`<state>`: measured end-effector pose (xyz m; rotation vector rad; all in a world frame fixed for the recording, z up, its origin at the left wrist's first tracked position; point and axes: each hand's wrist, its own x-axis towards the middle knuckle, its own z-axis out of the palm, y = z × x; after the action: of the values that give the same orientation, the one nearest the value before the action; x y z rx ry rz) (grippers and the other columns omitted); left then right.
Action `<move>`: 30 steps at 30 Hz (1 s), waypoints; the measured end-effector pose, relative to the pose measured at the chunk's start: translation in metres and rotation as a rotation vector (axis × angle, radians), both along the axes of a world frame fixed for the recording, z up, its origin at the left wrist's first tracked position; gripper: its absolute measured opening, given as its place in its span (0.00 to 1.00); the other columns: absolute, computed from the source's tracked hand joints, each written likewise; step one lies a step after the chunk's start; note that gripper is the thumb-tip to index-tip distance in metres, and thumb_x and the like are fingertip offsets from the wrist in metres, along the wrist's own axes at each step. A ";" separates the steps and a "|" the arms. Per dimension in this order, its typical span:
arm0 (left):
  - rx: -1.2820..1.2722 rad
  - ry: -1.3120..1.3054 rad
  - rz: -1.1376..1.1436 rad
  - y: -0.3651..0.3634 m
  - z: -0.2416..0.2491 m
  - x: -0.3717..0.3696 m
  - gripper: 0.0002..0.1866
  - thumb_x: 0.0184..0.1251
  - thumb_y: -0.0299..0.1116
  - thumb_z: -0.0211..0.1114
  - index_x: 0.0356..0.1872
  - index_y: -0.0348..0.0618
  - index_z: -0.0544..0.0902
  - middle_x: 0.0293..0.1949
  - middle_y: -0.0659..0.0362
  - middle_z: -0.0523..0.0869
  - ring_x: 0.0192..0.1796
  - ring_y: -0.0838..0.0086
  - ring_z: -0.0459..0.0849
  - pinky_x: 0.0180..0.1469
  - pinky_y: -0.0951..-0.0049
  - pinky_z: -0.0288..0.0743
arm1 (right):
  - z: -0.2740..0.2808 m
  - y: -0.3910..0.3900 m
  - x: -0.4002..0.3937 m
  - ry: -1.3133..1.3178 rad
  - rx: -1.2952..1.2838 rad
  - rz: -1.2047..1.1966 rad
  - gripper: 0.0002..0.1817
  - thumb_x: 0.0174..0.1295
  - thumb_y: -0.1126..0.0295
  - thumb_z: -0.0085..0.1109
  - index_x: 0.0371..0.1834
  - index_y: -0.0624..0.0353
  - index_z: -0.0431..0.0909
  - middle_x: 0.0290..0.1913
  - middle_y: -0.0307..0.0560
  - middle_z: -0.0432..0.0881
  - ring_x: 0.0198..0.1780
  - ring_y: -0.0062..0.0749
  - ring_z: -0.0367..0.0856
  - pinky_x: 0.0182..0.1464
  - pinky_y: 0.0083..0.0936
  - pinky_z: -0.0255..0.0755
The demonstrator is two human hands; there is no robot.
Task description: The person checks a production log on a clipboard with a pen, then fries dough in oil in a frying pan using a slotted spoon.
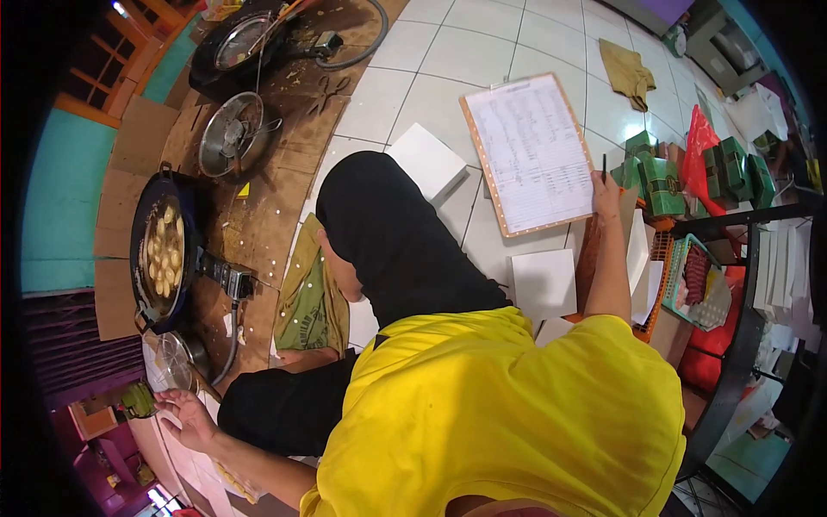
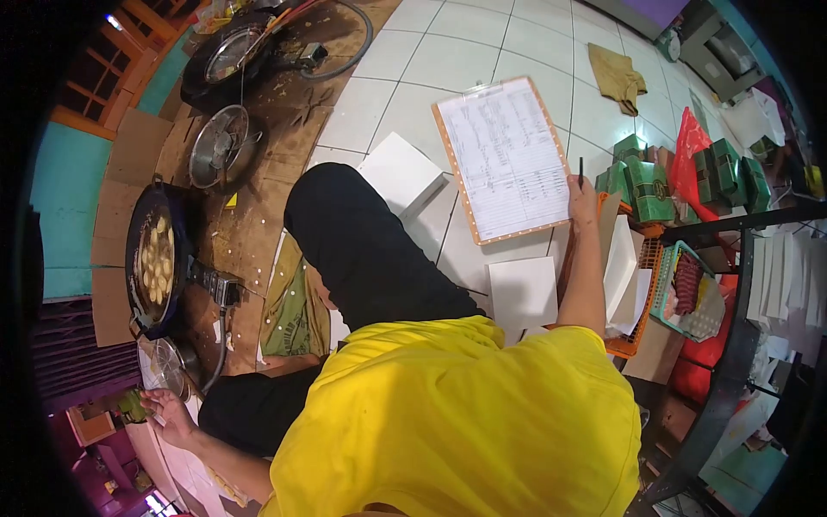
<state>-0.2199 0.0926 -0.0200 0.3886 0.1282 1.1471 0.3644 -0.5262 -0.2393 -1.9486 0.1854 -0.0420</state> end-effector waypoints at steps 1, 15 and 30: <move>-0.004 0.007 0.004 0.002 -0.001 0.007 0.17 0.64 0.31 0.57 0.51 0.34 0.73 0.58 0.48 0.74 0.61 0.59 0.70 0.61 0.58 0.62 | 0.022 0.003 0.001 -0.023 0.033 0.030 0.16 0.68 0.61 0.52 0.41 0.65 0.77 0.31 0.37 0.78 0.33 0.19 0.71 0.38 0.18 0.67; 0.319 0.654 -0.220 -0.080 0.038 0.193 0.33 0.72 0.57 0.44 0.67 0.41 0.64 0.62 0.52 0.72 0.63 0.66 0.70 0.64 0.66 0.65 | 0.202 0.340 -0.094 -0.016 0.617 0.808 0.11 0.69 0.64 0.52 0.39 0.61 0.75 0.33 0.35 0.79 0.34 0.15 0.73 0.40 0.14 0.67; 0.015 0.440 0.327 -0.252 0.068 0.339 0.15 0.72 0.27 0.50 0.57 0.36 0.68 0.50 0.55 0.79 0.51 0.75 0.80 0.55 0.73 0.77 | 0.219 0.316 0.018 0.180 0.722 1.269 0.10 0.70 0.65 0.50 0.40 0.60 0.74 0.35 0.33 0.76 0.38 0.13 0.70 0.44 0.13 0.64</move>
<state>0.1187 -0.1595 0.0482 0.6472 0.5857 1.3686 0.3822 -0.2101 -0.0207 -1.0635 -0.8235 0.9024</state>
